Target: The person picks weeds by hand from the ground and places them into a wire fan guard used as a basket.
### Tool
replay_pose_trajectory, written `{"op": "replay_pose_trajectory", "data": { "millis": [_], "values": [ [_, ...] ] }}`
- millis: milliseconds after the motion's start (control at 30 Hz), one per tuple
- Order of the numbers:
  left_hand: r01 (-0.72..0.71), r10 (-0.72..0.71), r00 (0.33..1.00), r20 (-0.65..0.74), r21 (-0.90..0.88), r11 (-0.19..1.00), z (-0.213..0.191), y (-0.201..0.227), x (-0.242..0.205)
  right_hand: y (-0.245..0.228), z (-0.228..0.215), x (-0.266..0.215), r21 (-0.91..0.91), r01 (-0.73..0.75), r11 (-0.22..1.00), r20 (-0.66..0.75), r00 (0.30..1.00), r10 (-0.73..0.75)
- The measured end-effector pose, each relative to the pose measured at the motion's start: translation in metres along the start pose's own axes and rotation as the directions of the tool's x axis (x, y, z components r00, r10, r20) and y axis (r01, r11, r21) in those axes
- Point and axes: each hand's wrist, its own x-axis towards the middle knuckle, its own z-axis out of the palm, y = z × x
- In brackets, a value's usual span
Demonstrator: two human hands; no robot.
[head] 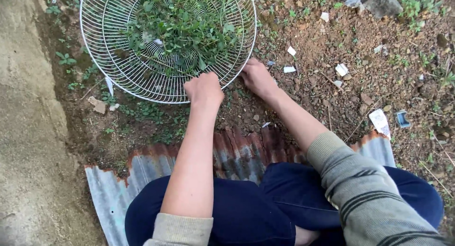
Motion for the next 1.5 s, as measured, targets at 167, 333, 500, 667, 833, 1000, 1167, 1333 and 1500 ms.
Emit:
{"op": "replay_pose_trajectory", "data": {
  "millis": [167,333,500,667,833,1000,1167,1333,1500],
  "values": [
    [0.003,-0.003,1.0,-0.023,0.002,1.0,0.003,-0.004,0.001,0.003,-0.021,0.009,0.016,-0.007,1.0,0.151,0.989,0.005],
    [0.0,0.0,1.0,-0.022,0.01,1.0,0.003,-0.004,0.002,-0.02,-0.076,0.026,0.417,-0.479,0.773,0.482,0.837,0.259],
    [-0.019,0.018,0.996,-0.091,-0.007,1.0,0.011,-0.011,0.006,-0.058,-0.079,0.03,0.448,-0.39,0.804,0.063,0.911,0.407],
    [-0.01,0.009,1.0,0.019,0.056,0.998,0.002,-0.011,0.006,-0.029,-0.034,-0.015,0.3,-0.357,0.885,-0.07,0.916,0.394],
    [-0.086,0.081,0.958,-0.275,-0.007,0.996,0.007,-0.017,0.004,-0.035,-0.017,-0.04,-0.027,0.112,0.993,0.096,0.989,-0.108],
    [-0.068,0.065,0.973,-0.223,-0.006,0.998,0.005,-0.016,0.004,-0.033,-0.015,-0.043,-0.059,0.115,0.992,0.155,0.982,-0.104],
    [-0.052,0.053,0.979,-0.195,0.009,0.999,0.005,-0.017,0.005,-0.033,-0.023,-0.034,-0.007,0.119,0.993,0.147,0.982,-0.117],
    [-0.032,0.033,0.986,-0.164,0.006,0.999,0.005,-0.017,0.006,-0.05,-0.054,0.007,0.322,-0.221,0.921,-0.083,0.962,0.26],
    [-0.066,0.064,0.996,0.066,0.03,0.997,0.006,-0.014,0.003,-0.074,-0.074,0.037,0.104,0.091,0.99,-0.213,0.975,-0.068]
  ]
}}
